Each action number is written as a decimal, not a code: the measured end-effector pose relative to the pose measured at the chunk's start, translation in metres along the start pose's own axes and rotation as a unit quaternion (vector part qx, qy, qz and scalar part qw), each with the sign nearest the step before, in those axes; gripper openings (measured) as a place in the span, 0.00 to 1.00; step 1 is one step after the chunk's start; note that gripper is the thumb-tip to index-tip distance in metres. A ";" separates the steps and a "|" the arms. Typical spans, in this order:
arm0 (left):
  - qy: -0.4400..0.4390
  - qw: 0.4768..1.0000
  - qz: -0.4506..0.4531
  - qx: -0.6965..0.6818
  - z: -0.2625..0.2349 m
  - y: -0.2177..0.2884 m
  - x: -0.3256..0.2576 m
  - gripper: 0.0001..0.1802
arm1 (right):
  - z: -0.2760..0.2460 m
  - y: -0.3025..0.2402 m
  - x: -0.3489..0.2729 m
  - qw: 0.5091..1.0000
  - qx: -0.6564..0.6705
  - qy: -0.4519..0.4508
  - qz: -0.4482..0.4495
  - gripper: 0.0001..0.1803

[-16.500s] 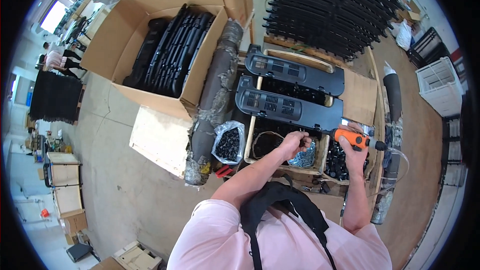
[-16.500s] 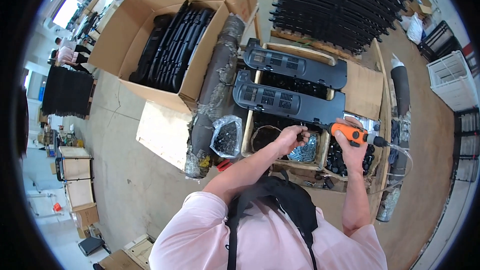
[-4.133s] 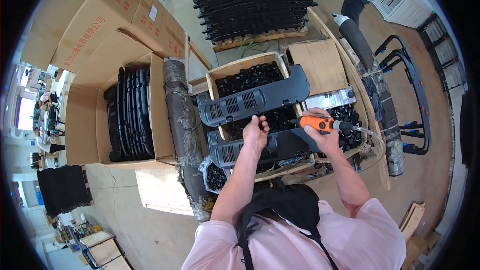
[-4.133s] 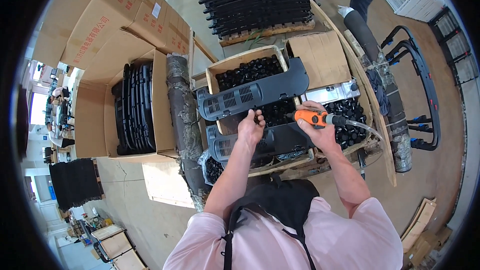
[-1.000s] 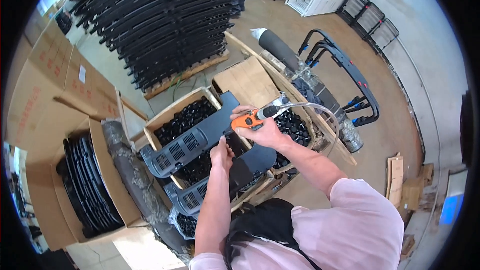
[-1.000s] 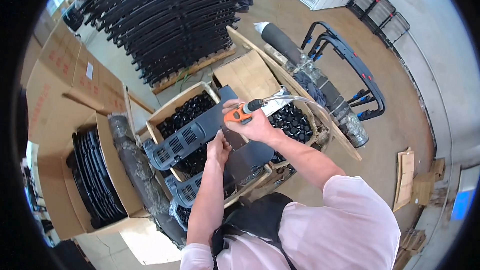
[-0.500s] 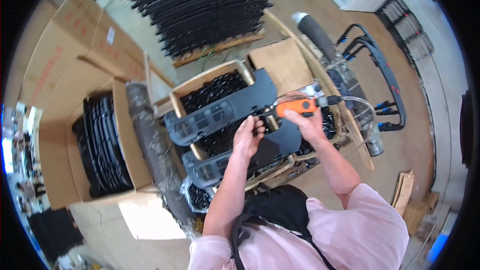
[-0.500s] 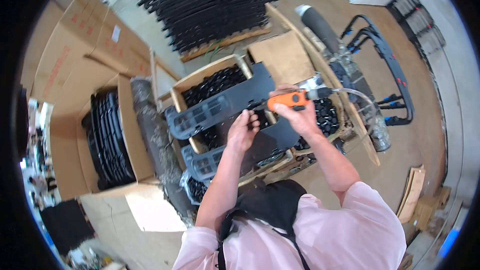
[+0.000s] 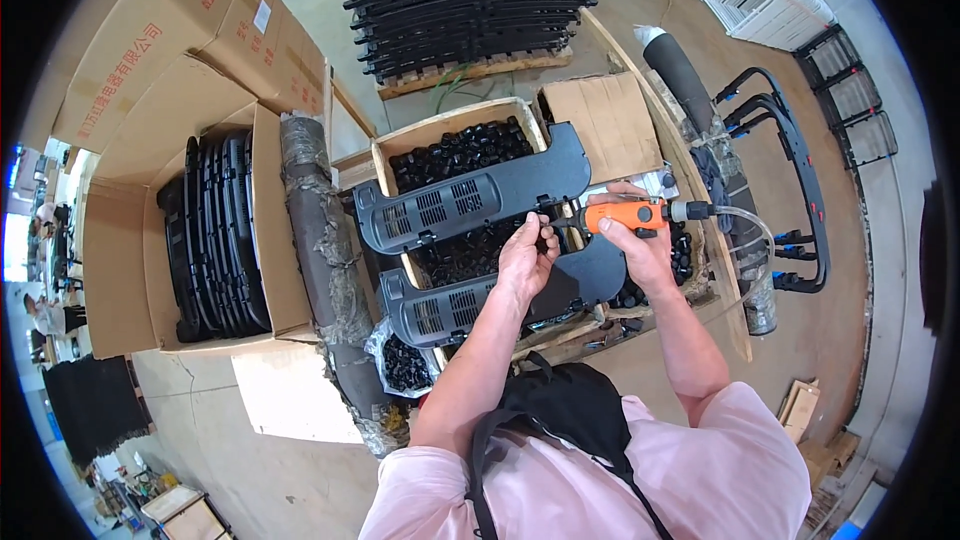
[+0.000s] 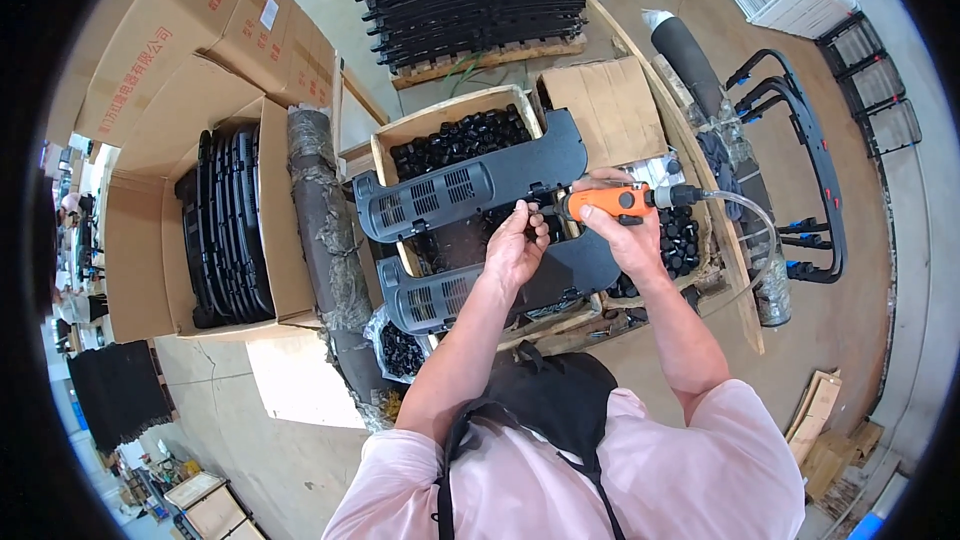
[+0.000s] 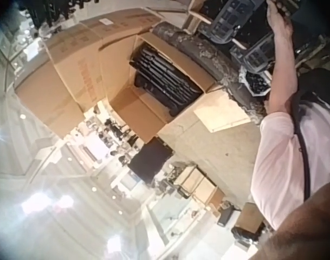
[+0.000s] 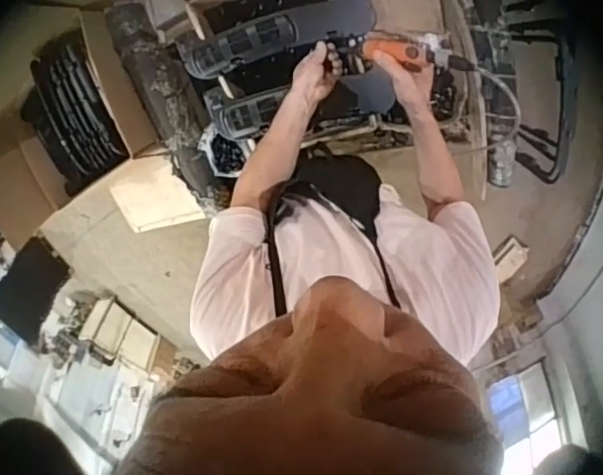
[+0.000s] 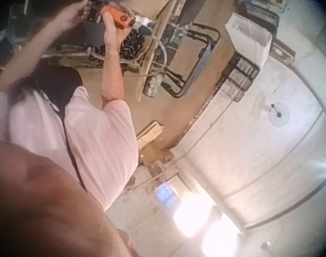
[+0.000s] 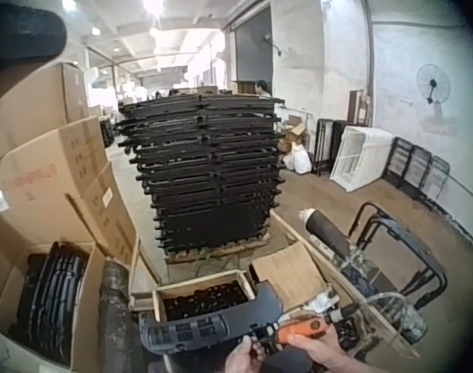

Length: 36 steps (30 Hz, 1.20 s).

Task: Assembling plastic components by attaching clips and using an electric screwdriver.

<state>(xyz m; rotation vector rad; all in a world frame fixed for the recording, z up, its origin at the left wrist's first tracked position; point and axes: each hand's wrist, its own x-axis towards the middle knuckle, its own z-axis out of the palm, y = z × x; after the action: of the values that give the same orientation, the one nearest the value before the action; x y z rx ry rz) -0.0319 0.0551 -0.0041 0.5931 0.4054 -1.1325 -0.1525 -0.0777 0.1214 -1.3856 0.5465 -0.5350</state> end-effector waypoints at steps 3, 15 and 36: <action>-0.005 1.000 0.006 -0.008 -0.001 -0.002 0.001 0.16 | -0.002 0.002 0.000 1.000 -0.018 0.001 0.008 0.31; -0.005 0.998 0.055 -0.022 0.009 -0.012 0.006 0.14 | -0.001 0.006 0.000 1.000 0.002 0.029 -0.012 0.28; -0.036 0.988 0.148 -0.011 0.006 -0.019 0.013 0.13 | 0.009 0.003 0.000 0.993 0.063 0.097 0.029 0.27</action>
<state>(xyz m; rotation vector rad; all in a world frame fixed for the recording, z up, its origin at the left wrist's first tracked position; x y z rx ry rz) -0.0448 0.0362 -0.0119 0.5693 0.2568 -0.8620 -0.1469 -0.0703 0.1192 -1.2009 0.6971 -0.6500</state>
